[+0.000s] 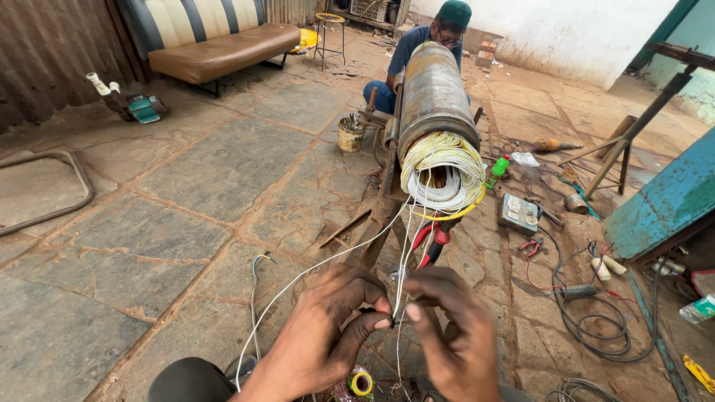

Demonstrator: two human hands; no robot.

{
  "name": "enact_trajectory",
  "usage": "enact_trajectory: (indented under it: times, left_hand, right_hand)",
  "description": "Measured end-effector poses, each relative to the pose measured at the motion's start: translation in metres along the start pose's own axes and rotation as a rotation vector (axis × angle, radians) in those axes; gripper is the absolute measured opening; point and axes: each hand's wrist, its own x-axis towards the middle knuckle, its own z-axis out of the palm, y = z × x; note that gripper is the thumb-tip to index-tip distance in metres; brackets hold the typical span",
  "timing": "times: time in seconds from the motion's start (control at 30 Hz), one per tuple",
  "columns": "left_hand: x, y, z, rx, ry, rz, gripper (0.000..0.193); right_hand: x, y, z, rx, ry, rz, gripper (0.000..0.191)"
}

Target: The person sits on the ground and uses pliers to strip the insulation from white electrical wires. They then twist the exposed strands together and wrap the connection with black electrical tape. The process is repeated for multiple wire ends.

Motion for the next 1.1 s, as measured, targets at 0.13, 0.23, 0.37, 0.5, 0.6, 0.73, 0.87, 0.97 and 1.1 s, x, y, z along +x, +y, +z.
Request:
enact_trajectory:
  times: [0.13,0.23,0.37,0.5,0.6,0.73,0.87,0.97,1.1]
  left_hand:
    - [0.003,-0.001,0.001,-0.076,-0.03,-0.084,0.013]
    - [0.001,-0.003,0.002,-0.049,-0.02,-0.065,0.014]
    - [-0.005,-0.003,0.007,0.153,0.038,-0.033,0.01]
    - [-0.017,0.0,0.015,0.406,0.089,0.021,0.014]
    - [-0.028,0.0,0.019,0.468,0.12,0.047,0.02]
    - [-0.037,-0.006,0.021,0.49,0.101,0.05,0.027]
    - [-0.038,-0.003,0.018,0.492,0.164,0.044,0.023]
    - [-0.032,0.0,0.011,0.368,0.171,-0.013,0.013]
    - [-0.016,-0.008,-0.002,0.179,0.053,-0.051,0.012]
  right_hand:
    - [-0.002,0.006,0.001,0.182,0.008,0.081,0.011]
    - [0.0,0.017,-0.002,0.118,0.028,0.173,0.021]
    - [0.001,0.03,0.0,0.184,-0.057,0.183,0.014]
    - [0.001,0.033,0.004,0.283,-0.056,0.34,0.01]
    - [0.002,0.032,0.007,0.339,-0.05,0.376,0.01]
    - [0.002,0.033,0.01,0.323,-0.064,0.387,0.009]
    - [0.001,0.036,0.01,0.354,-0.062,0.452,0.009]
    - [0.003,0.035,0.005,0.418,-0.088,0.419,0.01]
    - [0.008,0.027,-0.002,0.506,-0.155,0.402,0.015]
